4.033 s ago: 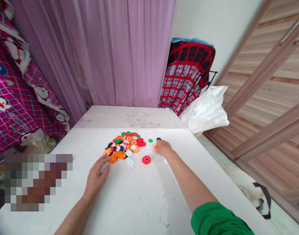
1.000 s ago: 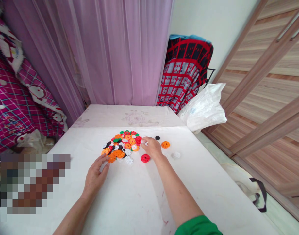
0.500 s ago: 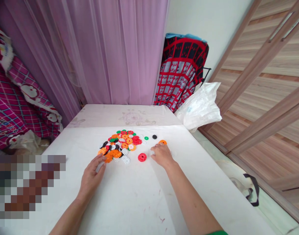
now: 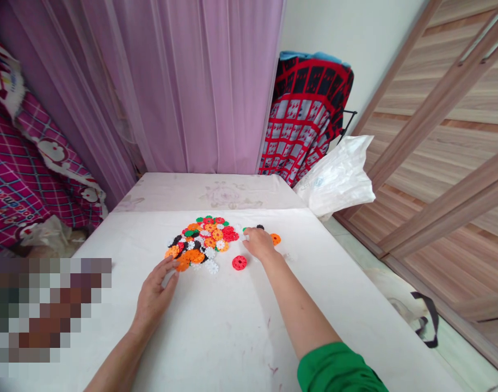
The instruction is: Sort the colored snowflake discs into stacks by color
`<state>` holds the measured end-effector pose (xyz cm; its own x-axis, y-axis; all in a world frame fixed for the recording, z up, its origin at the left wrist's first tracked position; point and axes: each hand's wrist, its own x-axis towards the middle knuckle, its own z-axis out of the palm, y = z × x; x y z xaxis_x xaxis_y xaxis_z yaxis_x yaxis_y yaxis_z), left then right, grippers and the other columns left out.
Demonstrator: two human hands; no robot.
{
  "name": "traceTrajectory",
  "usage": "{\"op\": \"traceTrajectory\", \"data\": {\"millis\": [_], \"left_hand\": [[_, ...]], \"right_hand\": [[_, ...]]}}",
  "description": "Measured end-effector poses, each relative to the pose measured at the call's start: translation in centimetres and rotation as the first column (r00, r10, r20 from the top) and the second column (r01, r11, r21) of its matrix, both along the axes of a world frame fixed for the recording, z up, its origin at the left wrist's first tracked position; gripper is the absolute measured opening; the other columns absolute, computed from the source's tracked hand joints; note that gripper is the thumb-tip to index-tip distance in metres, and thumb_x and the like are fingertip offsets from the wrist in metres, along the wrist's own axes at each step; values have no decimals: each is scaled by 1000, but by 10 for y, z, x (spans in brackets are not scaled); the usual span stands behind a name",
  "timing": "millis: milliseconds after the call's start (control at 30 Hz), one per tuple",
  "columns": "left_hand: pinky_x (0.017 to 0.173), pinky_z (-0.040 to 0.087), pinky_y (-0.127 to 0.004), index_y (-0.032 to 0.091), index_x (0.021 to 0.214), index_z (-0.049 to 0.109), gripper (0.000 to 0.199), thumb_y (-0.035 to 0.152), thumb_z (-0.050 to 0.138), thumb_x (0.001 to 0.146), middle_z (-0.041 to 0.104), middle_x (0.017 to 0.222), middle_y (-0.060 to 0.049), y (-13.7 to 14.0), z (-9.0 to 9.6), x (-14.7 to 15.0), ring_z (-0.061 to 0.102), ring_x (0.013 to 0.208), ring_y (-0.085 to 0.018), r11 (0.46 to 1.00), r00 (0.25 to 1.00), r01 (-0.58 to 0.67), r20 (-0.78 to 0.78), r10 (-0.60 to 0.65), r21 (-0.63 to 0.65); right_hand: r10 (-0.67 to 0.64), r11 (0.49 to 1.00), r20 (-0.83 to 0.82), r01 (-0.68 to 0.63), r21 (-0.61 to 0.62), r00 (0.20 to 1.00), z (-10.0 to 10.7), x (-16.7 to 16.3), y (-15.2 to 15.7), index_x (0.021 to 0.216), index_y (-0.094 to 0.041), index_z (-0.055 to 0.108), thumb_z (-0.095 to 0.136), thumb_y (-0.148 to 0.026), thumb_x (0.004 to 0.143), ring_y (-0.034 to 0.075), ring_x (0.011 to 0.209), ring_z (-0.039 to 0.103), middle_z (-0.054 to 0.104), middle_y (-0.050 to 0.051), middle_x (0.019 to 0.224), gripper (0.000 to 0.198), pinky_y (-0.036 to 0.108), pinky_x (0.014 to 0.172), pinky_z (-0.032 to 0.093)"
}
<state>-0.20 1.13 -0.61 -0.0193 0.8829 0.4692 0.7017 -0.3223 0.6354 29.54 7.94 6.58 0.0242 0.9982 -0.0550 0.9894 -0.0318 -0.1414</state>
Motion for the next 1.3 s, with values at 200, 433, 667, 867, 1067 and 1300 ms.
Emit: {"op": "traceTrajectory", "data": {"millis": [200, 433, 667, 867, 1067, 1300], "left_hand": [[96, 51, -43, 23, 102, 68, 29, 35, 47, 86, 66, 122, -9, 0, 2, 0, 64, 110, -25, 1000, 1000, 0, -11, 0, 0], [94, 52, -42, 23, 103, 67, 29, 34, 47, 86, 66, 122, -8, 0, 0, -1, 64, 109, -25, 1000, 1000, 7, -6, -7, 17], [96, 50, -42, 23, 103, 68, 30, 36, 47, 86, 66, 122, -8, 2, -5, -2, 64, 109, -25, 1000, 1000, 0, -17, 0, 7], [96, 50, -42, 23, 102, 68, 30, 37, 47, 85, 66, 122, -8, 2, -4, -2, 64, 109, -25, 1000, 1000, -9, -7, 9, -6], [96, 50, -43, 23, 103, 68, 31, 37, 47, 85, 66, 123, -9, 2, -1, -3, 64, 110, -25, 1000, 1000, 2, -11, -2, -17], [93, 52, -43, 23, 103, 67, 31, 38, 46, 87, 65, 123, -9, -1, 3, -1, 64, 109, -25, 1000, 1000, 9, -10, -9, -8]], "right_hand": [[0, 1000, -18, 0, -11, 1000, -13, -11, 14, 115, -23, 61, 57, -21, 81, 19, 106, 61, 68, 5, 115, 34, 27, 84, 44], [-28, 999, -40, 27, -33, 999, -3, 4, 9, 117, -23, 57, 60, -21, 76, 18, 96, 64, 70, 3, 106, 41, 26, 75, 42], [56, 997, -78, -59, -44, 995, 6, 37, -28, 112, -25, 58, 62, -22, 74, 16, 93, 62, 68, -1, 104, 38, 24, 74, 39], [98, 994, -72, -101, -36, 993, -3, 38, -40, 110, -23, 59, 60, -18, 74, 17, 98, 60, 68, 1, 104, 37, 25, 78, 39], [112, 993, -62, -114, -36, 992, -5, 34, -43, 111, -23, 59, 59, -15, 73, 18, 101, 59, 68, 2, 107, 39, 26, 81, 40], [147, 989, -25, -147, -20, 989, 11, 17, -35, 105, -23, 65, 56, -19, 80, 20, 104, 60, 68, 4, 110, 28, 29, 85, 40]]}}
